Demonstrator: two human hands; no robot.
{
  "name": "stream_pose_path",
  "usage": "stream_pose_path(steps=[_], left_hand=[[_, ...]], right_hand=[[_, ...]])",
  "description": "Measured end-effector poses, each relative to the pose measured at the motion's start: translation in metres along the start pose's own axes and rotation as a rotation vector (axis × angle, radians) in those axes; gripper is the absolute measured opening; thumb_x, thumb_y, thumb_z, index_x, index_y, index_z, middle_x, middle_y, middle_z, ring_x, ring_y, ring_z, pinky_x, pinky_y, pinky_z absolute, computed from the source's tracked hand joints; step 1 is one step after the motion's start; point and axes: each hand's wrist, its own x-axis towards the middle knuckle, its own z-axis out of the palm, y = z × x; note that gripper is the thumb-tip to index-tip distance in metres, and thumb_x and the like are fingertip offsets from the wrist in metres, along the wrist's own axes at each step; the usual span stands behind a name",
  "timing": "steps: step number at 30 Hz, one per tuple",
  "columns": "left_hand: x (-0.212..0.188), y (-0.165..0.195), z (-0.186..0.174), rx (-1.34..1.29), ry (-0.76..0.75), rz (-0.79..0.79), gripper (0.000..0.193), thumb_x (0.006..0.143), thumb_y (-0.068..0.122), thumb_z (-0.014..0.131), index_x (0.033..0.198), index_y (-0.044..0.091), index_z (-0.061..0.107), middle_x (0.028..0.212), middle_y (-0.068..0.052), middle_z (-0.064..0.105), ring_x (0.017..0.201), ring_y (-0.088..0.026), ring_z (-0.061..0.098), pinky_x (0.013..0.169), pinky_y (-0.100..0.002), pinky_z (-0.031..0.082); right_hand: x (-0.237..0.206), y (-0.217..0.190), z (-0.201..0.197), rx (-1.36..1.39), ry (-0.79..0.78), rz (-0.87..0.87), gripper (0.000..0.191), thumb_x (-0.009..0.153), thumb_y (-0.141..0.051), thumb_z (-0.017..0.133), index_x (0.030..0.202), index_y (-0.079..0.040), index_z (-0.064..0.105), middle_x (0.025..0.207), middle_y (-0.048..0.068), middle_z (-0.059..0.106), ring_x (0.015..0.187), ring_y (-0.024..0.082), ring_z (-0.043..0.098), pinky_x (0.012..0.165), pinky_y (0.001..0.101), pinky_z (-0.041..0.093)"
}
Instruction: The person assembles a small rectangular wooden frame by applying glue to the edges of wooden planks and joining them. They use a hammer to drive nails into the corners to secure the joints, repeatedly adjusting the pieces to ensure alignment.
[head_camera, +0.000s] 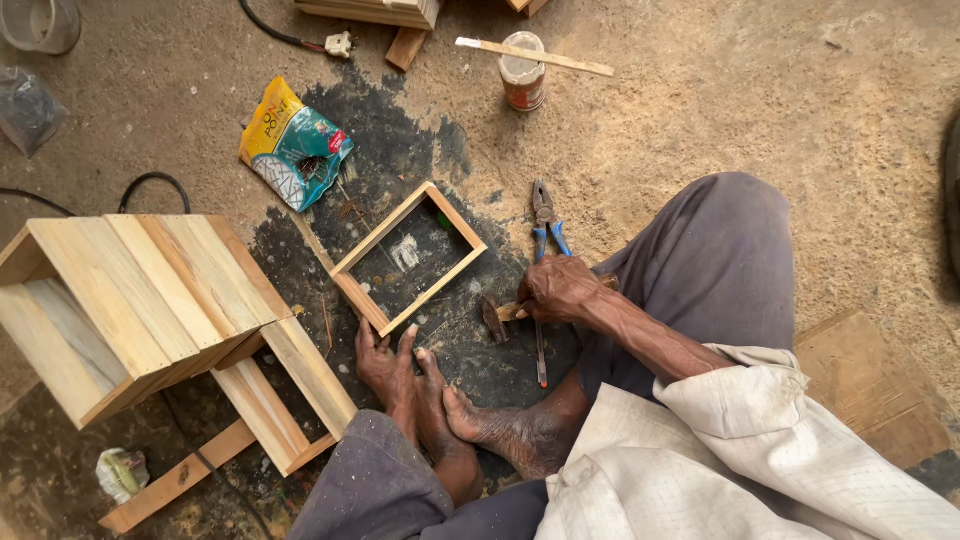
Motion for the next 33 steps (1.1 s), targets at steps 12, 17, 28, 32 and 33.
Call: stream_pose_path(steps=[12, 17, 28, 32, 33], left_hand=[[0.002, -0.008, 0.014, 0.023, 0.108, 0.192, 0.057, 0.088, 0.001, 0.078, 0.138, -0.012, 0.055, 0.137, -0.024, 0.057, 0.110, -0.030, 0.070, 0.083, -0.033, 0.062], [0.003, -0.013, 0.015, 0.089, 0.125, 0.195, 0.052, 0.089, -0.002, 0.077, 0.136, -0.013, 0.056, 0.134, -0.025, 0.060, 0.104, -0.029, 0.073, 0.077, -0.032, 0.063], [0.001, -0.014, 0.013, 0.040, 0.065, 0.189, 0.049, 0.090, -0.005, 0.074, 0.136, -0.010, 0.059, 0.124, -0.021, 0.064, 0.098, -0.027, 0.075, 0.076, -0.031, 0.067], [0.002, -0.008, 0.016, 0.059, 0.057, 0.132, 0.047, 0.092, -0.006, 0.072, 0.137, -0.009, 0.060, 0.124, -0.019, 0.065, 0.096, -0.025, 0.076, 0.074, -0.031, 0.066], [0.002, -0.006, 0.018, 0.060, 0.074, 0.159, 0.047, 0.090, -0.005, 0.074, 0.135, -0.009, 0.061, 0.124, -0.019, 0.066, 0.097, -0.026, 0.076, 0.075, -0.031, 0.066]], right_hand=[[0.023, -0.017, -0.033, 0.251, 0.711, -0.237, 0.046, 0.076, -0.011, 0.076, 0.120, 0.000, 0.071, 0.115, 0.021, 0.073, 0.093, 0.038, 0.072, 0.075, 0.0445, 0.060], [0.029, -0.025, -0.033, 0.345, 0.686, -0.286, 0.043, 0.084, -0.008, 0.073, 0.125, 0.003, 0.069, 0.116, 0.021, 0.072, 0.097, 0.036, 0.071, 0.083, 0.0428, 0.060], [0.029, -0.017, -0.022, 0.275, 0.731, -0.261, 0.034, 0.083, 0.001, 0.065, 0.116, 0.002, 0.074, 0.106, 0.020, 0.074, 0.092, 0.036, 0.071, 0.077, 0.0438, 0.059], [0.027, -0.016, -0.026, 0.234, 0.692, -0.241, 0.038, 0.083, 0.004, 0.062, 0.119, 0.003, 0.073, 0.105, 0.020, 0.073, 0.093, 0.037, 0.070, 0.078, 0.0444, 0.058], [0.026, -0.015, -0.028, 0.228, 0.667, -0.232, 0.039, 0.084, 0.004, 0.061, 0.121, 0.002, 0.073, 0.104, 0.020, 0.072, 0.093, 0.036, 0.070, 0.078, 0.0445, 0.058]])
